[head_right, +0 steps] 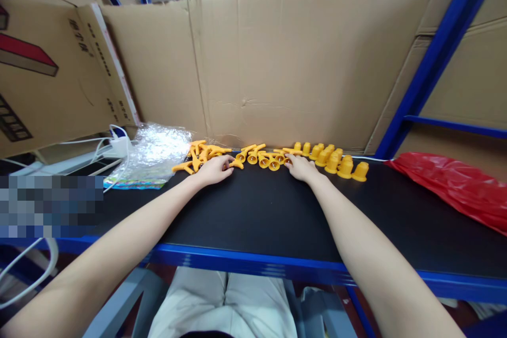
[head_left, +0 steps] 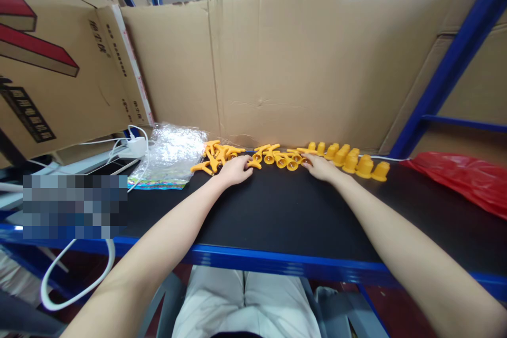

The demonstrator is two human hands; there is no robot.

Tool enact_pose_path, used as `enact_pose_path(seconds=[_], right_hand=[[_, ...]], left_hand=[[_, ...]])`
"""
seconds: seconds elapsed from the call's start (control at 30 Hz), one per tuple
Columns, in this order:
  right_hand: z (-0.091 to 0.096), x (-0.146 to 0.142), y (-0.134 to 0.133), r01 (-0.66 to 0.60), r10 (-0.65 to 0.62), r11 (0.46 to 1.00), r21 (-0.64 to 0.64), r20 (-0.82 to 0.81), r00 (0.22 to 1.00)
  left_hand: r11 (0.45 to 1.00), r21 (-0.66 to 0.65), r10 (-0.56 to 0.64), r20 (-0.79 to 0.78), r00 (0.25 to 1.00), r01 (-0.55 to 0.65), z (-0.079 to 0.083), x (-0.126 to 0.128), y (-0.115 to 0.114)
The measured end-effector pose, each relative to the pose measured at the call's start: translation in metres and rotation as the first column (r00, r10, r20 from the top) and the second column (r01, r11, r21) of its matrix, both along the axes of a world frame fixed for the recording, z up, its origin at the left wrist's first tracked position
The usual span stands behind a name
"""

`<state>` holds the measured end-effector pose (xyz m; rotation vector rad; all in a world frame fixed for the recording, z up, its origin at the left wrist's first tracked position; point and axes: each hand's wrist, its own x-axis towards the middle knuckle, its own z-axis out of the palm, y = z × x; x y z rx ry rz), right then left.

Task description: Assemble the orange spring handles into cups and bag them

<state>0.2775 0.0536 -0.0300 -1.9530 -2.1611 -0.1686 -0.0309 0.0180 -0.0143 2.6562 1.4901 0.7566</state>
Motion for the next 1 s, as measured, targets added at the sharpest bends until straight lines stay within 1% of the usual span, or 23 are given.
enact_pose_path(seconds=[0.13, 0.27, 0.33, 0.5, 0.67, 0.87, 1.0], right_hand=[[0.002, -0.002, -0.002, 0.038, -0.038, 0.999, -0.005, 0.019, 0.999], [0.003, -0.002, -0.003, 0.097, -0.097, 0.995, 0.024, 0.002, 0.995], [0.002, 0.000, -0.002, 0.091, -0.089, 0.995, 0.036, -0.032, 0.995], [-0.004, 0.003, 0.005, 0.010, -0.004, 0.997, 0.081, -0.080, 0.997], [-0.011, 0.003, 0.008, 0.091, -0.085, 0.995, 0.047, -0.119, 0.989], [-0.010, 0.000, 0.006, 0.060, -0.048, 0.997, 0.055, -0.205, 0.978], [-0.008, -0.002, 0.005, 0.090, -0.080, 0.995, 0.039, -0.213, 0.974]], left_hand=[[1.000, 0.008, -0.019, -0.008, 1.000, 0.019, -0.004, -0.001, 0.004], [0.999, -0.006, -0.045, -0.011, 0.999, 0.045, -0.007, -0.002, 0.006], [0.999, -0.006, -0.053, -0.011, 0.999, 0.053, -0.008, -0.002, 0.007], [0.999, -0.011, -0.052, -0.020, 0.998, 0.052, -0.007, -0.002, 0.006], [0.998, -0.009, -0.058, -0.018, 0.998, 0.058, -0.007, -0.002, 0.007], [0.998, 0.001, -0.062, -0.020, 0.998, 0.062, -0.007, -0.002, 0.007], [0.998, -0.005, -0.060, -0.022, 0.998, 0.060, -0.007, -0.002, 0.006]])
